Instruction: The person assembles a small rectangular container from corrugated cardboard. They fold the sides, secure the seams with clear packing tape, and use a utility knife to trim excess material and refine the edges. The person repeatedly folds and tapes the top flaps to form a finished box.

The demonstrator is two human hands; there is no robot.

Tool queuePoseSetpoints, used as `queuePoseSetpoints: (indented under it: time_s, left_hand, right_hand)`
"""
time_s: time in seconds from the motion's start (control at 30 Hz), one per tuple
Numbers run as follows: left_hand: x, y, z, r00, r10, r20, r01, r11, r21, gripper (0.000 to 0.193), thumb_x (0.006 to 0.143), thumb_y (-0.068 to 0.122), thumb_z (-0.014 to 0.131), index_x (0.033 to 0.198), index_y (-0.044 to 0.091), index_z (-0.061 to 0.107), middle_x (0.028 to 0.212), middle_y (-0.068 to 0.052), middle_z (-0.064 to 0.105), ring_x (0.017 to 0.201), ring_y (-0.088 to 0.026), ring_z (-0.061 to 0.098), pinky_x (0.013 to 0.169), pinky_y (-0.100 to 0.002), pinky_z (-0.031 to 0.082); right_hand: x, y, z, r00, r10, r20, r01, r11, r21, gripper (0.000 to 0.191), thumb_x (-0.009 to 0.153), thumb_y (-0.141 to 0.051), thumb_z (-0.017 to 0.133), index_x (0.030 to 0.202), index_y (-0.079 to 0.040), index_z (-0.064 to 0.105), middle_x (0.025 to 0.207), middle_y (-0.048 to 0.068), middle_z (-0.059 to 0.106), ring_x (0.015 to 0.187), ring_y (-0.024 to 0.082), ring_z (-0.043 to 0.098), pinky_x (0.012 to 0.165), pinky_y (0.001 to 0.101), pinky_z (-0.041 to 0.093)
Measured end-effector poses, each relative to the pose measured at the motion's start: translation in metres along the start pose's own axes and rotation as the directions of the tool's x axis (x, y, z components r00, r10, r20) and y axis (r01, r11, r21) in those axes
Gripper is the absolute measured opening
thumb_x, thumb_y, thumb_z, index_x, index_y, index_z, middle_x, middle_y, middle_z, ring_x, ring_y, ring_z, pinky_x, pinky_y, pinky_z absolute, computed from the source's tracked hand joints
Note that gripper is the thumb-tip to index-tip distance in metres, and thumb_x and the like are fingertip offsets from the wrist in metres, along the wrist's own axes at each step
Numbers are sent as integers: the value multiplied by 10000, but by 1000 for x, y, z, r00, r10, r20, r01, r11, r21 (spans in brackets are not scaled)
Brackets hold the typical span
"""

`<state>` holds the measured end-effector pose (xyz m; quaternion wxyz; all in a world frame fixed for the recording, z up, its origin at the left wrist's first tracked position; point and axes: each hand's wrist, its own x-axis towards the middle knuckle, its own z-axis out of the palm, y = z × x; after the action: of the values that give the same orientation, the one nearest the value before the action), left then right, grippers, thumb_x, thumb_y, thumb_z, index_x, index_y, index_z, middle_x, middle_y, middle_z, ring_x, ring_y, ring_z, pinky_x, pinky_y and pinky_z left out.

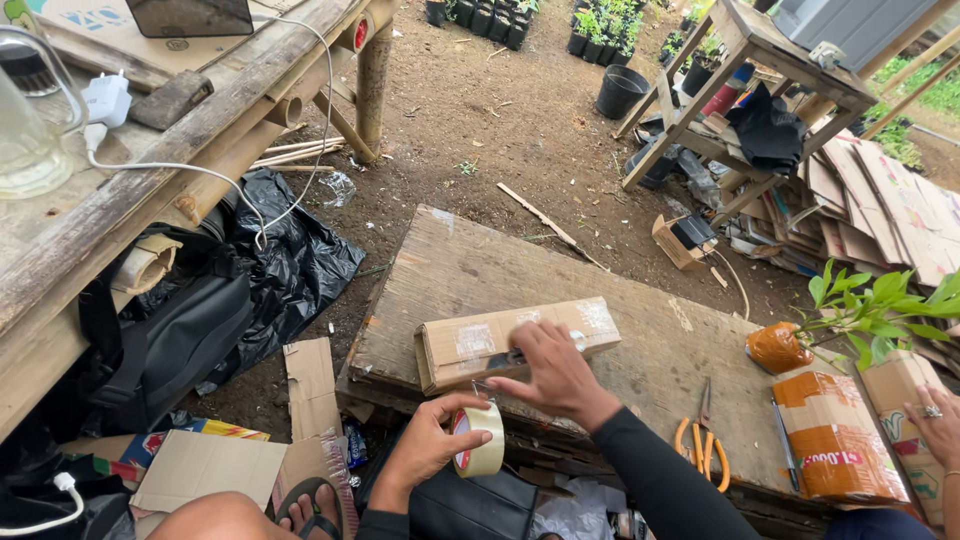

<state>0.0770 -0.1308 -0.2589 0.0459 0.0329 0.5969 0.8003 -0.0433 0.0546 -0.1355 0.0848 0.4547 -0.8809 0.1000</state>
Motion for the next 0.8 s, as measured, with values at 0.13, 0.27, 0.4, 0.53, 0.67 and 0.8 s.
queuePoseSetpoints:
  time_s: [0.13, 0.27, 0.4, 0.53, 0.67, 0.8]
  left_hand:
    - [2, 1, 4, 995, -71, -63, 76, 994, 76, 571, 689, 179, 887, 1231, 69, 745, 1100, -62, 783, 972, -112, 708, 903, -286, 569]
    - [1, 16, 6, 992, -53, -111, 85, 946, 314, 604, 659, 213, 890, 1227, 69, 746, 1097, -69, 790, 990, -122, 735, 924, -271, 546]
    - [1, 25, 3, 993, -72, -97, 107, 894, 436, 624, 633, 254, 911, 1203, 59, 749, 1066, -117, 787, 993, -157, 755, 910, -288, 541]
    - [-1, 5, 8, 954, -295, -54, 272, 778, 566, 569, 626, 270, 903, 1149, 90, 765, 934, -136, 770, 854, -233, 746, 797, -337, 580]
    - [-6, -35, 26, 803, -522, 287, 219, 707, 673, 350, 687, 215, 859, 1010, 94, 800, 919, -108, 755, 845, -255, 736, 737, -357, 552]
    - [-19, -63, 40, 686, -584, 435, 171, 710, 684, 411, 718, 167, 832, 1114, 102, 743, 1029, -123, 736, 949, -282, 713, 797, -364, 533]
  right_hand:
    - [32, 8, 26, 990, -139, 17, 138, 988, 67, 606, 760, -676, 773, 832, -102, 592, 886, 64, 583, 900, 279, 553, 805, 418, 408]
    - [42, 15, 41, 985, -173, 4, 171, 975, 139, 573, 694, -660, 817, 799, -128, 635, 820, 54, 564, 850, 276, 548, 764, 412, 397]
    - [41, 17, 39, 974, -228, 20, 224, 967, 122, 628, 642, -688, 841, 780, -117, 618, 786, 57, 534, 808, 265, 537, 726, 407, 391]
    - [47, 16, 37, 971, -239, 12, 237, 967, 94, 653, 629, -700, 847, 770, -111, 602, 781, 71, 519, 791, 267, 525, 716, 409, 390]
    - [50, 19, 40, 956, -291, 31, 289, 956, 56, 643, 678, -690, 829, 796, -111, 575, 829, 70, 528, 858, 269, 539, 760, 408, 396]
    - [41, 19, 36, 933, -358, 38, 356, 933, 43, 620, 671, -637, 830, 904, -118, 583, 919, 67, 550, 928, 283, 550, 825, 427, 406]
